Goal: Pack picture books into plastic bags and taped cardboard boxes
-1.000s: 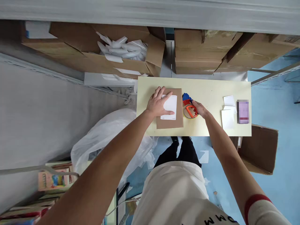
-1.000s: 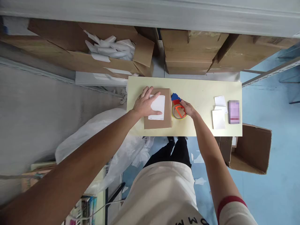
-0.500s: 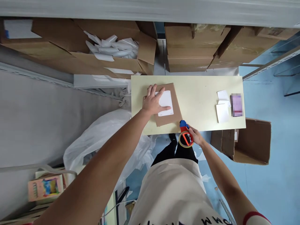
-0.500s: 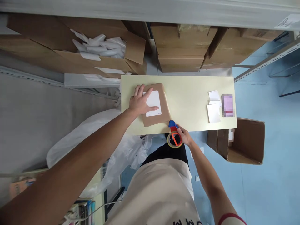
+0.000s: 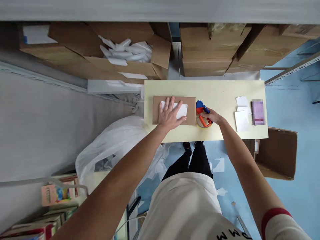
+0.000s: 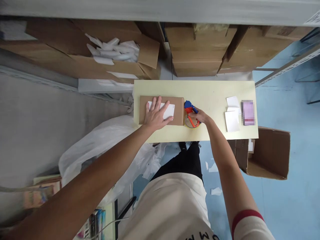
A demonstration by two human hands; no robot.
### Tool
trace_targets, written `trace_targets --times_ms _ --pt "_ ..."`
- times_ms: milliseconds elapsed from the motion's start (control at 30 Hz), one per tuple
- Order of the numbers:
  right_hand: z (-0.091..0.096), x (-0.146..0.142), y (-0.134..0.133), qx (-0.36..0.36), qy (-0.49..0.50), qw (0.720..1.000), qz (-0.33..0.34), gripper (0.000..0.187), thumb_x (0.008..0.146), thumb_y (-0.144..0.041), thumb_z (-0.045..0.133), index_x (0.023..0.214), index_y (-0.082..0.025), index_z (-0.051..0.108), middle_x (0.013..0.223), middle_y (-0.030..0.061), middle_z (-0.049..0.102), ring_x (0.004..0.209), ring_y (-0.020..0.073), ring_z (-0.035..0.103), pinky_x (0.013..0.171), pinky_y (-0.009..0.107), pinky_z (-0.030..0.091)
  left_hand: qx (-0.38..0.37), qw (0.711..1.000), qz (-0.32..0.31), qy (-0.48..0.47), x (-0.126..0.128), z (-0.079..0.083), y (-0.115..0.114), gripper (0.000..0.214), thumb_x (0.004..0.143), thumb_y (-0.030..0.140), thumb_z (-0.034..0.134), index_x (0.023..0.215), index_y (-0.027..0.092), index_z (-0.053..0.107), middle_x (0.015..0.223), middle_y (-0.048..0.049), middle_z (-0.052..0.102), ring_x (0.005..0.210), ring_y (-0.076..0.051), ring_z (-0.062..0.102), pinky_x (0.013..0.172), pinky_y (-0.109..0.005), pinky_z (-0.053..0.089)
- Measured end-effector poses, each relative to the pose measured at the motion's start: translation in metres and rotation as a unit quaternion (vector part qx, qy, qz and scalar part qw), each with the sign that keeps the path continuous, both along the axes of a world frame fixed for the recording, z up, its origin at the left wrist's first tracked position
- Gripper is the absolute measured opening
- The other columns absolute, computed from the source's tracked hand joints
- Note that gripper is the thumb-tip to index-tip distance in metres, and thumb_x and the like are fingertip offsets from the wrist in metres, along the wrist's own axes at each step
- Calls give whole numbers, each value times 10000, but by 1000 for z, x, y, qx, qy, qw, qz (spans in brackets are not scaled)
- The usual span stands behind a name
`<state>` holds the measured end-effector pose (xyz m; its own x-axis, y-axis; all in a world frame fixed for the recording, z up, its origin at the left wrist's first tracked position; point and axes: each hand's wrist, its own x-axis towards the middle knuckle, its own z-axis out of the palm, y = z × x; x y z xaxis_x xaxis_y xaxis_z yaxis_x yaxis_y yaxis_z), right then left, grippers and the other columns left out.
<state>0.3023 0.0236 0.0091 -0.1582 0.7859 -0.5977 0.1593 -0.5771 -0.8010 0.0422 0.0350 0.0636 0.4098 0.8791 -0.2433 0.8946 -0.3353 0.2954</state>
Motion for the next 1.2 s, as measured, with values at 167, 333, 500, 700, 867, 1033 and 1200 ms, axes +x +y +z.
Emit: trace_targets --times_ms 167,333,500,700,867,1033,1200 --pt "-3 12 -17 -40 -16 997 59 748 660 -319 789 1350 -218 518 1102 67 691 919 229 644 891 437 545 -16 1000 19 0 1 -5 -1 817 844 583 523 1535 254 239 1646 -112 37 1503 -358 -4 1154 -610 -14" --pt "12 18 -84 -88 -68 976 186 910 667 -324 790 1478 -229 390 1117 79 696 953 266 661 894 439 543 -29 999 23 -6 1 -4 -1 860 827 574 551 1544 248 207 1647 -106 13 1500 -365 -47 1149 -623 -32" --pt "36 -56 -93 0 -204 925 322 775 655 -307 779 1386 -285 524 1176 86 681 1042 318 649 926 431 497 -27 999 15 -16 2 -3 -4 891 818 567 562 1552 250 169 1647 -98 -23 1496 -372 -75 1147 -624 -53" --pt "60 -121 -90 94 -270 906 313 778 669 -353 777 1399 -324 510 1153 102 671 1049 354 649 929 447 473 -45 996 20 -76 -8 -10 11 779 861 573 491 1531 253 258 1648 -82 55 1505 -344 -18 1167 -596 -18" --pt "73 -70 -147 58 -99 992 55 758 754 -496 680 1443 -291 439 1229 57 653 1148 276 595 995 435 465 -42 912 176 -369 -21 -7 1 674 911 611 349 1380 150 498 1458 -161 492 1375 -262 424 1138 -425 307" --pt "83 -63 -167 99 -52 985 -129 630 800 -311 510 1424 -255 447 1039 39 662 979 210 631 945 411 493 14 801 300 -518 -10 26 -83 580 814 684 474 983 163 662 1027 -140 705 1008 -256 654 920 -396 506" --pt "105 -87 -166 258 -17 947 -190 850 743 -274 591 1508 -296 221 1089 62 602 894 208 637 830 419 553 -91 761 275 -580 13 59 -153 354 725 512 683 868 190 657 852 -76 699 838 -219 672 719 -333 556"
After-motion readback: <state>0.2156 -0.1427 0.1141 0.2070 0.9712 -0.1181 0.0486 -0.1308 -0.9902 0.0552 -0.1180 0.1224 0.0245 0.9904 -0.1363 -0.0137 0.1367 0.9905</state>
